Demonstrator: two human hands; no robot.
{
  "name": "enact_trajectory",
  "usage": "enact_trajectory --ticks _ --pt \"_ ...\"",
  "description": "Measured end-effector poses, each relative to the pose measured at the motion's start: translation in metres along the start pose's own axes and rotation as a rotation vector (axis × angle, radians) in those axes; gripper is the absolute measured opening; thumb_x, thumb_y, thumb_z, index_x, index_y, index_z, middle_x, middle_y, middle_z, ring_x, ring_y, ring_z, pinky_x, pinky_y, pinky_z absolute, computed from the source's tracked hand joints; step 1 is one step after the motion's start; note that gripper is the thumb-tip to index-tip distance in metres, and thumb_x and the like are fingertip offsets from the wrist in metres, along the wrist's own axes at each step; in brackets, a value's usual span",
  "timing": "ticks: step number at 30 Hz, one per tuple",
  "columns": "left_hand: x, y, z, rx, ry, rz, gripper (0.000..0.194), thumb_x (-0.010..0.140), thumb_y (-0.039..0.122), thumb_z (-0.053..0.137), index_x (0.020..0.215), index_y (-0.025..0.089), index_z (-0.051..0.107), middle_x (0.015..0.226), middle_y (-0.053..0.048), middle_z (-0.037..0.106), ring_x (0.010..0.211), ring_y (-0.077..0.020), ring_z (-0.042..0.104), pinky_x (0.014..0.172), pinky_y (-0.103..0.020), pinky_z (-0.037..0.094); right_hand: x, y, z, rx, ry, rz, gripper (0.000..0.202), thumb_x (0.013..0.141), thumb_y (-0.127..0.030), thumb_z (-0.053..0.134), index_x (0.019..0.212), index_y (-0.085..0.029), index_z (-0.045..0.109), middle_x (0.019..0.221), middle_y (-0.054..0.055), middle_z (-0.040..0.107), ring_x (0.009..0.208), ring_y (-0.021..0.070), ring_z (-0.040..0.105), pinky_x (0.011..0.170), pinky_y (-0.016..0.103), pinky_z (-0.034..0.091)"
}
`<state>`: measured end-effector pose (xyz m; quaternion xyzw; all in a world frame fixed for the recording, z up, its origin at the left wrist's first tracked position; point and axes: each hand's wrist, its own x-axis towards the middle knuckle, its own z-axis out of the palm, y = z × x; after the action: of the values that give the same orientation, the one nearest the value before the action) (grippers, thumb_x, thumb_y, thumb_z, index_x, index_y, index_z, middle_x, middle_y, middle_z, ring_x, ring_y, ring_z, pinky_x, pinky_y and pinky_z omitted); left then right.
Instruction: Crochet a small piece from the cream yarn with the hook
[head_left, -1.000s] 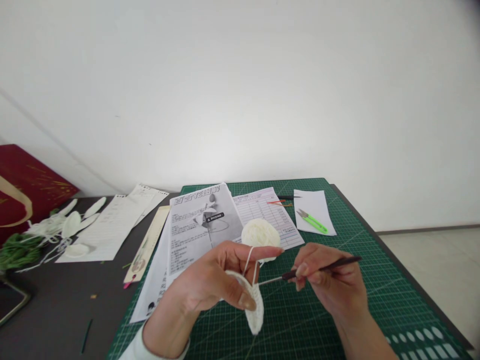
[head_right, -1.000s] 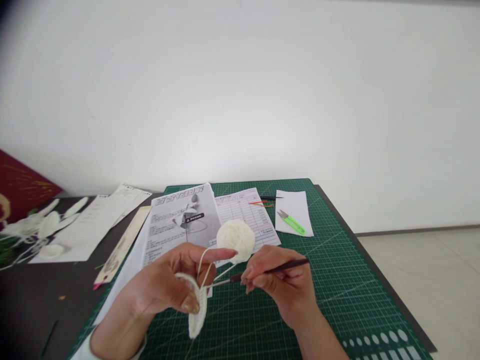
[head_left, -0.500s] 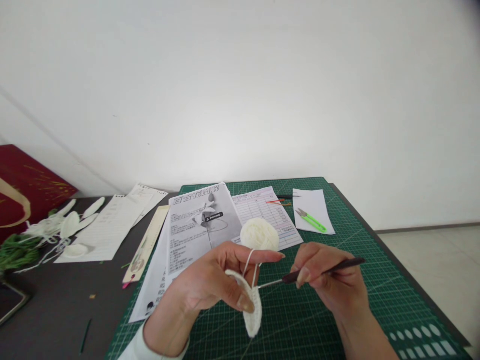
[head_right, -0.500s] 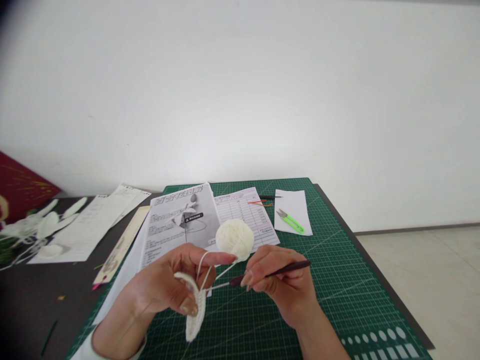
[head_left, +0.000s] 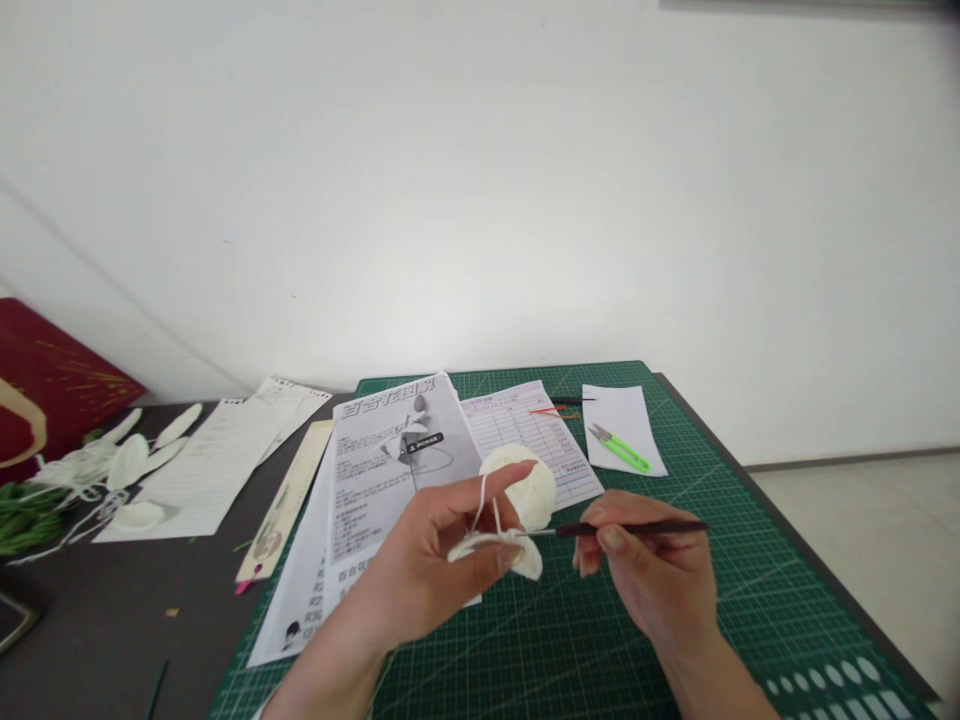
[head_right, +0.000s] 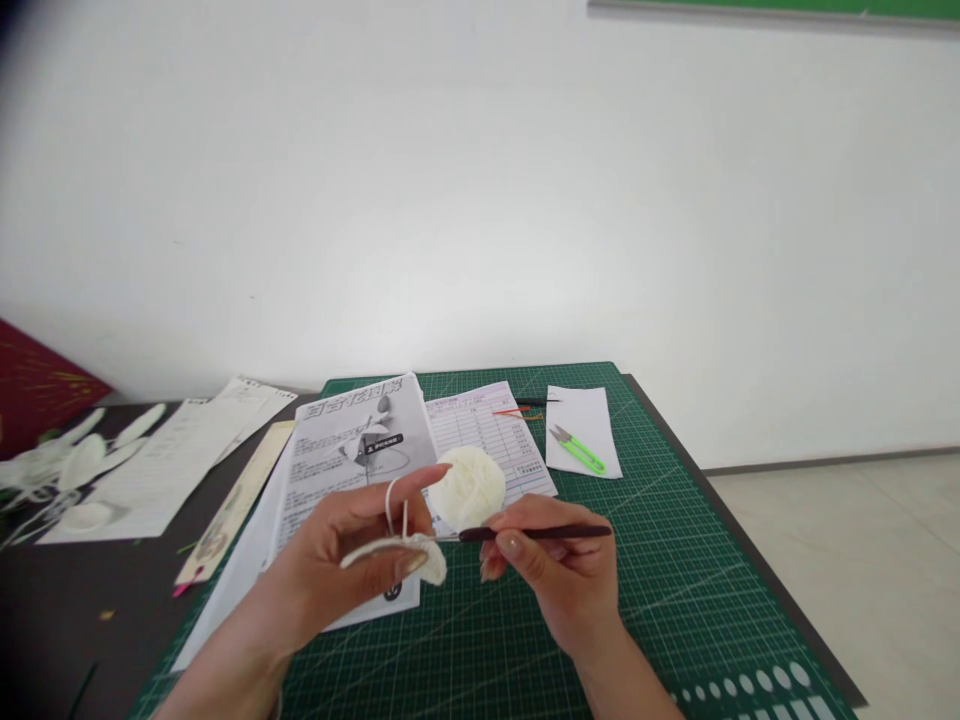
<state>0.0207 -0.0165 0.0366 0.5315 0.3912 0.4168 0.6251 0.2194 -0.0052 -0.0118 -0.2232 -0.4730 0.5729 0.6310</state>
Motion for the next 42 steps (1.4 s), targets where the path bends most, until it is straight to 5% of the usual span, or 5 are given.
enact_trajectory --ticks 8,14,20,27,42 --pt "0.005 -0.006 0.006 0.163 0.194 0.068 0.051 0.076 0.018 0.070 0.126 0.023 0.061 0.072 0.001 0.064 0.070 -0.0153 0.056 0.079 -0.030 0.046 0.005 0.006 0.008 0.046 0.162 0.117 0.007 0.070 -0.019 0.079 0.077 -0.018 0.078 0.057 0.003 0.073 0.043 0.0121 0.064 0.041 0.018 0.054" --pt "0.010 -0.022 0.007 0.163 0.323 0.163 0.023 0.072 0.021 0.076 0.094 0.022 0.075 0.082 -0.005 0.071 0.075 -0.0206 0.060 0.080 -0.034 0.046 0.010 0.012 0.011 0.147 0.310 0.328 0.013 0.068 -0.023 0.081 0.074 -0.013 0.075 0.050 0.002 0.070 0.036 0.0089 0.061 0.037 0.013 0.051" --pt "0.010 -0.023 0.010 0.237 0.349 0.264 0.050 0.073 0.018 0.074 0.122 0.026 0.065 0.065 0.002 0.061 0.064 -0.0160 0.055 0.074 -0.030 0.047 0.015 0.015 0.005 0.213 0.263 0.416 0.018 0.068 -0.027 0.081 0.065 -0.012 0.071 0.046 0.000 0.067 0.032 0.0078 0.058 0.033 0.012 0.050" --pt "0.010 -0.026 0.011 0.311 0.348 0.300 0.054 0.074 0.017 0.072 0.127 0.024 0.061 0.074 -0.001 0.066 0.073 -0.0183 0.060 0.084 -0.033 0.047 0.015 0.010 0.005 0.229 0.197 0.394 0.020 0.070 -0.029 0.079 0.065 -0.012 0.069 0.050 0.002 0.070 0.035 0.0092 0.061 0.035 0.012 0.051" --pt "0.013 -0.040 0.031 -0.048 0.516 0.135 0.015 0.068 0.024 0.079 0.080 0.021 0.070 0.085 -0.001 0.068 0.080 -0.0175 0.057 0.078 -0.030 0.046 0.008 0.011 0.017 0.194 0.282 0.222 0.014 0.071 -0.027 0.079 0.073 -0.014 0.074 0.059 0.005 0.074 0.044 0.0114 0.067 0.045 0.016 0.056"
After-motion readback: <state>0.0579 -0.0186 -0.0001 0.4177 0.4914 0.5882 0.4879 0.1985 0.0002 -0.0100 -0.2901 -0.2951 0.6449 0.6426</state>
